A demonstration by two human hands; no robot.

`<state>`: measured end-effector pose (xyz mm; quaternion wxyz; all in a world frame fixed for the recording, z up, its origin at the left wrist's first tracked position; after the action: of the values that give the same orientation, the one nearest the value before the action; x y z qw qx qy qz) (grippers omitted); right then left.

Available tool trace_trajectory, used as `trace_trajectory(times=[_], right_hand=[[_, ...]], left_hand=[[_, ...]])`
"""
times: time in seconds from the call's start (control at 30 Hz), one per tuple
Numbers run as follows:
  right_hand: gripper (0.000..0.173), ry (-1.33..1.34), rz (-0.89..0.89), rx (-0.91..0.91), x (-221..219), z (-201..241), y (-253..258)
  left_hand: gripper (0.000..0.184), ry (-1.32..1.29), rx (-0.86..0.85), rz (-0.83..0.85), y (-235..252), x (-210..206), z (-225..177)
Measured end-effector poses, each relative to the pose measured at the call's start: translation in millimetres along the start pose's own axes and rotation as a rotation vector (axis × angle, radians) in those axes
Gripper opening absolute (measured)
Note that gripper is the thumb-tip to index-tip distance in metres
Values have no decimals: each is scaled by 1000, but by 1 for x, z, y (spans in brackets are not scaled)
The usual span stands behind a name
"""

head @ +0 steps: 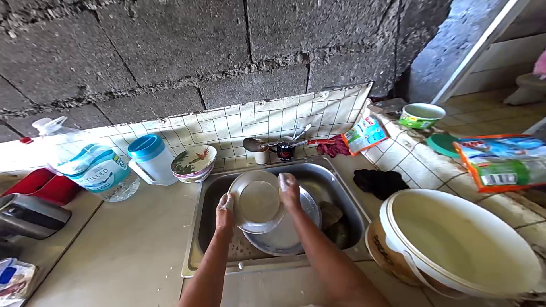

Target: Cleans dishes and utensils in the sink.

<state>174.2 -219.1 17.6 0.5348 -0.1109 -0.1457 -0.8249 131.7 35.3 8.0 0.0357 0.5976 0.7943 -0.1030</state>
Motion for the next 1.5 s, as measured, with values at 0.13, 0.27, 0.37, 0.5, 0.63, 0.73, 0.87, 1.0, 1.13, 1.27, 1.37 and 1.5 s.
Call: trace_trajectory(times=[0.13,0.27,0.37,0.5,0.63,0.73,0.87,1.0,1.13,1.27,1.37,1.5], right_hand=[[25,708,91,-162,0,-6,4],[35,34,512,43,-34,-1,-13],[47,-469,697,225,-65,18,-60],[37,-117,320,789,-66,54,-75],[30,-352,-64,454,-26,36,-18],[26,-228,-25,633,-38,68,-60],[28,-223,-11,692,-43,63,-60],[35,-320,-96,293,-23,42,-10],[28,-176,-201,856,-36,97,-70],[30,-232,-51,423,-35,46,-21],[40,-286,-79,257,-30,40,-9],[26,-114,-164,766,-45,82,-67]], left_hand=[[67,-223,338,-26,-5,-1,26],[17,-414,420,110,-16,-18,28],[36,-255,313,411,-27,-47,29],[49,43,237,648,-36,-62,32],[61,296,191,652,-49,-57,15],[56,282,137,710,-47,-62,7],[56,322,48,692,-51,-60,-1],[61,242,68,537,-58,-47,-1],[32,445,-26,594,-42,-64,-21],[44,411,-107,467,-48,-57,-23],[49,286,4,410,-49,-50,-10],[27,487,-24,549,-36,-64,-15]])
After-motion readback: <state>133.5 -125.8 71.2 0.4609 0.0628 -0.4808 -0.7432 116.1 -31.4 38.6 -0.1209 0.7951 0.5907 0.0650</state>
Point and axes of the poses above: each hand's wrist, its own y-axis towards the middle knuckle, its own x-axis out of the back of the hand, z = x × y, the point moved 10 cm from there along y, towards the middle knuckle, and after that the axes turned 9 degrees about -y, right-handed, at the moved point
